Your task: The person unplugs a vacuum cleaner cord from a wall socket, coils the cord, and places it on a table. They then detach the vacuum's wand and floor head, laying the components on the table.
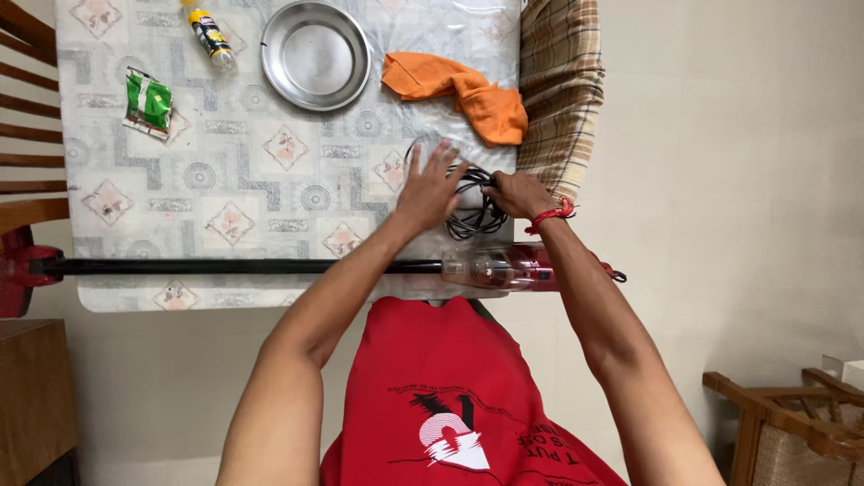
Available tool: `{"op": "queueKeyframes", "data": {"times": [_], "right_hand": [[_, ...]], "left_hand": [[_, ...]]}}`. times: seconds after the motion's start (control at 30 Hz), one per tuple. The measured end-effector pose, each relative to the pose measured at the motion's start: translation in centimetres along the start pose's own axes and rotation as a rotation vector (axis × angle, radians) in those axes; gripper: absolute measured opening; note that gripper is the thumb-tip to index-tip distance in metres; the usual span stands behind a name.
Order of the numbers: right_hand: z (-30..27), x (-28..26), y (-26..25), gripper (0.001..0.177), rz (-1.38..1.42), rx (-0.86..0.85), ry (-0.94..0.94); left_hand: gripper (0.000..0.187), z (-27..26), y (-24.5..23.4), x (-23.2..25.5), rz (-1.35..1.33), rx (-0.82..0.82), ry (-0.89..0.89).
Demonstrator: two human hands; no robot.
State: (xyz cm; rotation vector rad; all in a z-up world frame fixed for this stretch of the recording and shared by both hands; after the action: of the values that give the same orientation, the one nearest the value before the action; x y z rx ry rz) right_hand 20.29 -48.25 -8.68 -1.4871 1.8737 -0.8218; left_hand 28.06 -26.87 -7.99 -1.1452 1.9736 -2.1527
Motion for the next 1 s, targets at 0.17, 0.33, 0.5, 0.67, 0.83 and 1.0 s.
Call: {"op": "queueKeyframes", "data": {"times": [0.17, 0.33, 0.5, 0.67, 0.83, 1.0], "right_hand": [[1.1, -0.8, 2.3, 0.061, -0.163, 0.18, 0.069], [-0.7, -2.8, 3.2, 0.082, -0.257, 0.336, 0.045], [-4.0, -4.6, 2.3, 0.079, -0.108, 0.492, -0.034], [-10.6, -5.4, 3.2, 0.082, 0.024, 0.48, -0.149], [-15.2, -6.2, 5.7, 0.095, -0.178, 0.37, -0.146], [-14.7, -5.3, 8.0, 0.092, -0.16, 0.437, -0.255]], "left_hand": [[0.088, -2.0, 5.8, -0.6, 0.065, 0.058, 0.101], [0.097, -2.1, 9.1, -2.1, 0.05, 0.017, 0.048], [0.099, -2.0, 8.7, -2.5, 0.041, -0.06, 0.024], [0.101, -3.0, 7.9, -2.1, -0.055, 0.028, 0.024], [0.093, -4.6, 8.1, -1.5, -0.055, 0.151, 0.006], [0.088, -7.1, 8.0, 0.2, -0.035, 0.194, -0.063]]}}
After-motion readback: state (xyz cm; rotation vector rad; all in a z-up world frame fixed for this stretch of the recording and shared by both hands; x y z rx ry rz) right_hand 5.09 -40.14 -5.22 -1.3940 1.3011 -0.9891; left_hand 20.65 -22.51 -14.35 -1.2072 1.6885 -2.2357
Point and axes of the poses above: each hand's wrist, its own z-axis towards the middle knuckle, its own y-axis out of the palm, x = y × z, the point moved 1 cm from there along z, towards the middle knuckle, and after that the axes turned 9 degrees about -z, right-handed, at the moved point
